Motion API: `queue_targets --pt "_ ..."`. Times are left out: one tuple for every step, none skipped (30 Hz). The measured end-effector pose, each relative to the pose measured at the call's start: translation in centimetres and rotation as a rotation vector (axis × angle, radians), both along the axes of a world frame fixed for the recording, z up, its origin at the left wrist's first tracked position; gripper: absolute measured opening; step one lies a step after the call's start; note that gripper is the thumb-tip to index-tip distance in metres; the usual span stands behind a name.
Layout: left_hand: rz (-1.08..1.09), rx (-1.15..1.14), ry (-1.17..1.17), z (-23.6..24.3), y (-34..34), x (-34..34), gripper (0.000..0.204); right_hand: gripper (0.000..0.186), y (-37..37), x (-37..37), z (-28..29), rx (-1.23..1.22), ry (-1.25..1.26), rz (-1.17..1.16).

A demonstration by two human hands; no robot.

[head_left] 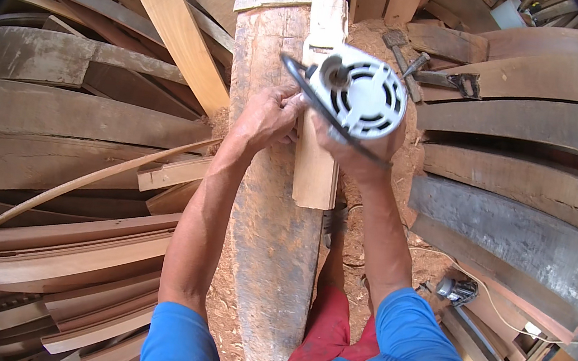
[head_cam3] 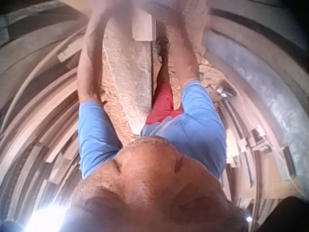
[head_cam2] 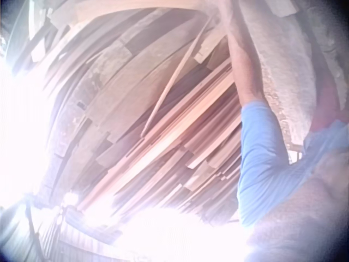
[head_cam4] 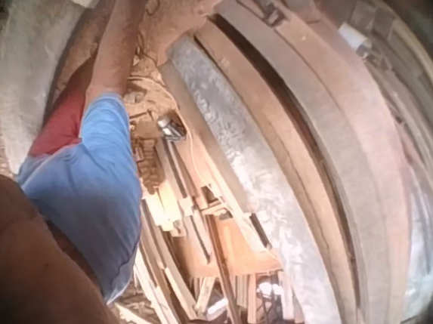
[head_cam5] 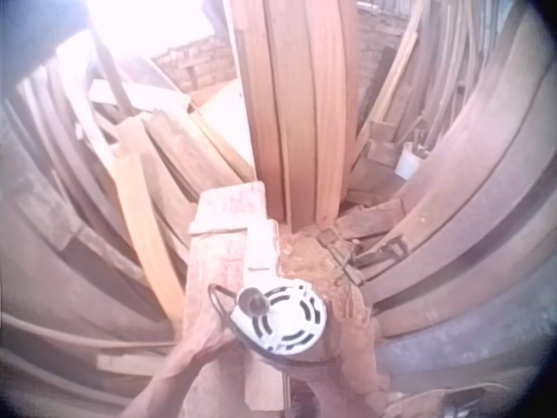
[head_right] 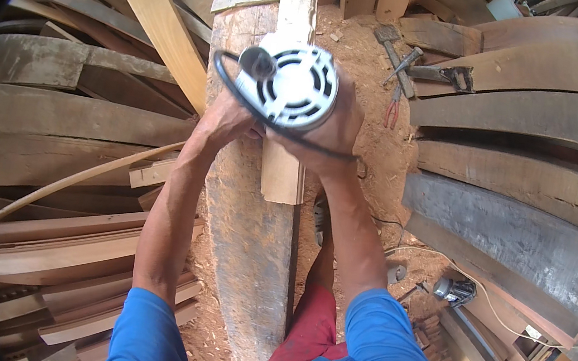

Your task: The person adjusts the base of a palm router by hand and then uses the tool to rout the edge of a wood board on a workbench. They hold the board steady while moving the tool along its side.

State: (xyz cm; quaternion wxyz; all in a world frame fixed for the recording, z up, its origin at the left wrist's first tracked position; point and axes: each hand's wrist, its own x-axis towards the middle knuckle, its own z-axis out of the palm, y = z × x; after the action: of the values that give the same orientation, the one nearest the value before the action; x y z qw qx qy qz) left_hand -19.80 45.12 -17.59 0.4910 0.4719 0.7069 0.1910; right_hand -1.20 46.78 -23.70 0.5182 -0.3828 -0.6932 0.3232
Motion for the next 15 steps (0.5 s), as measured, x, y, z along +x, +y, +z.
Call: queue_targets --pt "0.064 -0.110 -0.047 0.7 0.3 0.4 0.041 0.095 1.5 -0.3 0.8 0.041 0.015 -0.017" --pt "0.034 -0.126 -0.039 0.5 0.5 0.1 0.042 0.093 3.0 -0.8 1.5 0.099 0.048 -0.021" --pt "0.037 -0.124 -0.047 0.4 0.6 0.1 0.044 0.089 3.5 -0.8 2.2 0.080 0.030 -0.052" --pt "0.039 -0.122 -0.055 0.8 0.6 0.4 0.046 0.086 4.1 -0.9 3.1 0.064 0.012 -0.078" --pt "0.039 -0.119 -0.063 1.2 0.5 0.7 0.049 0.082 4.8 -1.0 4.0 0.049 -0.007 -0.105" --pt "0.081 -0.094 -0.059 0.9 0.4 1.0 0.044 0.079 5.2 -0.8 4.7 -0.069 0.068 -0.030" --pt "0.083 -0.086 -0.043 0.5 0.3 1.0 0.045 0.076 5.7 -0.5 5.6 -0.182 0.144 0.046" --pt "0.089 -0.075 -0.027 -0.1 0.1 0.6 0.045 0.073 5.8 0.0 6.3 -0.188 0.119 0.032" --pt "0.094 -0.064 -0.010 -0.8 0.0 0.5 0.046 0.071 5.4 0.9 7.0 -0.193 0.094 0.018" --pt "0.116 -0.029 -0.003 -1.7 -0.4 0.4 0.056 0.065 4.4 1.7 7.9 -0.197 0.083 0.015" --pt "0.081 0.001 0.186 -1.2 -0.7 0.8 0.062 0.060 3.1 2.9 9.3 -0.212 0.068 0.000" --pt "0.049 0.032 0.373 -0.7 -1.2 1.6 0.068 0.054 1.8 4.3 10.5 -0.231 0.053 -0.011" --pt "0.010 0.069 0.556 -0.4 -1.5 2.7 0.074 0.049 0.5 6.1 11.2 -0.254 0.041 -0.031" --pt "0.097 0.155 0.477 0.7 -2.8 4.4 0.096 0.043 -0.7 7.9 11.1 -0.315 0.047 -0.040" --pt "0.087 0.140 0.570 1.6 -4.5 6.6 0.102 0.043 -1.7 9.3 12.0 -0.208 -0.021 -0.118"
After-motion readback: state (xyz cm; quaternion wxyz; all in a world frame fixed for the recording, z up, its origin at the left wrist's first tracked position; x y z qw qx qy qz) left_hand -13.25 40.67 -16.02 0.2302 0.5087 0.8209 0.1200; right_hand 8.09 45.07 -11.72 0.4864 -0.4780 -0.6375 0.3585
